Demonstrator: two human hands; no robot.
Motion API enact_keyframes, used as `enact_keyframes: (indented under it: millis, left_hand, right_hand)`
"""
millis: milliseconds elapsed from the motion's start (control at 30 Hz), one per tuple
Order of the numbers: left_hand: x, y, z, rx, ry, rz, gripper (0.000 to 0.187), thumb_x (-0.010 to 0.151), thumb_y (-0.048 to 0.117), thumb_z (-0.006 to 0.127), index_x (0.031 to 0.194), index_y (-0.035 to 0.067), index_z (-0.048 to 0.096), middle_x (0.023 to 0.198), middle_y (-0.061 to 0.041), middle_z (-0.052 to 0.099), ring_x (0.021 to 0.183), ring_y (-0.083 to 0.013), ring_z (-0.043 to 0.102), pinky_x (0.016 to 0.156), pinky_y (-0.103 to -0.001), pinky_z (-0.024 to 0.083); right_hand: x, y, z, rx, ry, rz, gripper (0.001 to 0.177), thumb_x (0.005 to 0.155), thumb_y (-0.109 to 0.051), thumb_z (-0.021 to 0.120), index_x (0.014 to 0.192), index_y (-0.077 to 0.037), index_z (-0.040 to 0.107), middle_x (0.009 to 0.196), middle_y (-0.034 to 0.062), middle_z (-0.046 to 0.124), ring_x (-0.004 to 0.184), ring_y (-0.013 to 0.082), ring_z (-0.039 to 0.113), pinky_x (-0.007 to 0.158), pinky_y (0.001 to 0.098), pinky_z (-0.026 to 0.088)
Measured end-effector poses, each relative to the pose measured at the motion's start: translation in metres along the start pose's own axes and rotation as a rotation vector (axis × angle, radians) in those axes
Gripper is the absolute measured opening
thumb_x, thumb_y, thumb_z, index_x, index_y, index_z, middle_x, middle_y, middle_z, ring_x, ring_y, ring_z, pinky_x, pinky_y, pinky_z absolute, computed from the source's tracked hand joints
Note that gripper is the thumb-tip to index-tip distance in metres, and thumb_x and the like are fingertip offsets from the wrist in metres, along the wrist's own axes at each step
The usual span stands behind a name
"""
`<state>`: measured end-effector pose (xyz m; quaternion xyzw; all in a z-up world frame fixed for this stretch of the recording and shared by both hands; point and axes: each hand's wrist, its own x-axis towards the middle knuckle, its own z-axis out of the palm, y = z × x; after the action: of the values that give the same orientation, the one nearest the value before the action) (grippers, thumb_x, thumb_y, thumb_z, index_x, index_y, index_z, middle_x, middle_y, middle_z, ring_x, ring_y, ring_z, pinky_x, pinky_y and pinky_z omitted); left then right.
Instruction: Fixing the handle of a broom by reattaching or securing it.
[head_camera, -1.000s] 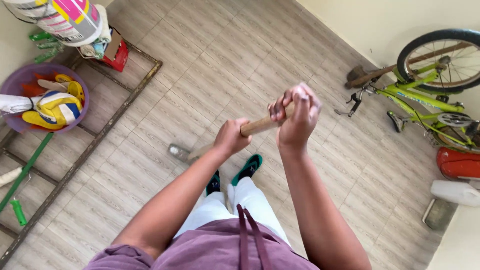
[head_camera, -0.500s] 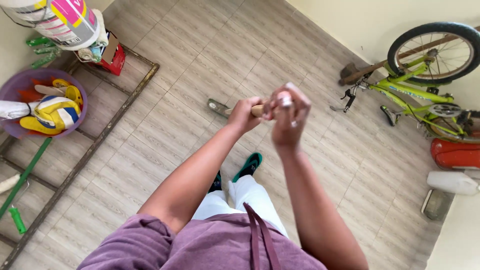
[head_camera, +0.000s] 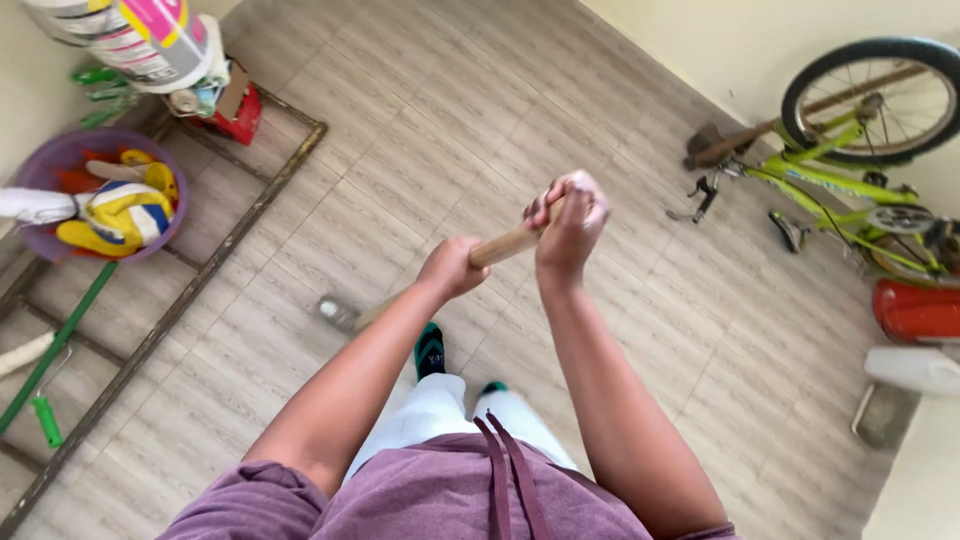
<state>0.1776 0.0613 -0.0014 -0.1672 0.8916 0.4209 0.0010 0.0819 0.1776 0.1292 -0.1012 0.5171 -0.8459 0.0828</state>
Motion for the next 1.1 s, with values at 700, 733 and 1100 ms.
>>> enact_keyframes:
  millis: [700,733,1100]
  left_hand:
    - [-0.023,0.082,0.098,-1.258,0.015,-0.390,0.025,0.095,0.027,0.056,0.096,0.012,0.076,0.096,-0.005,0.073,0.086,-0.0178,0.069,0.071,-0.034,0.056]
    - [-0.020,0.061,0.117,-1.259,0.010,-0.387,0.025,0.095,0.027,0.056,0.096,0.012,0.076,0.096,-0.005,0.073,0.086,-0.0178,0.069,0.071,-0.034,0.056]
    - [-0.075,0.095,0.042,0.040,0.037,0.038,0.040,0.071,0.045,0.083,0.094,0.014,0.075,0.091,-0.014,0.075,0.087,-0.0341,0.071,0.078,-0.045,0.056]
  right_hand:
    - [-0.112,-0.078,-0.065,-0.539,-0.380,-0.370,0.024,0.102,-0.010,0.049,0.080,-0.007,0.060,0.072,0.0033,0.058,0.061,0.0116,0.055,0.051,0.0240,0.045]
    - [-0.121,-0.070,-0.070,-0.543,-0.377,-0.373,0.024,0.102,-0.010,0.049,0.080,-0.007,0.060,0.072,0.0033,0.058,0.061,0.0116,0.055,0.051,0.0240,0.045]
    - [-0.108,-0.101,-0.034,-0.228,-0.263,-0.152,0.026,0.105,-0.018,0.055,0.083,-0.004,0.056,0.069,0.0030,0.054,0.059,0.0130,0.055,0.054,0.0283,0.046]
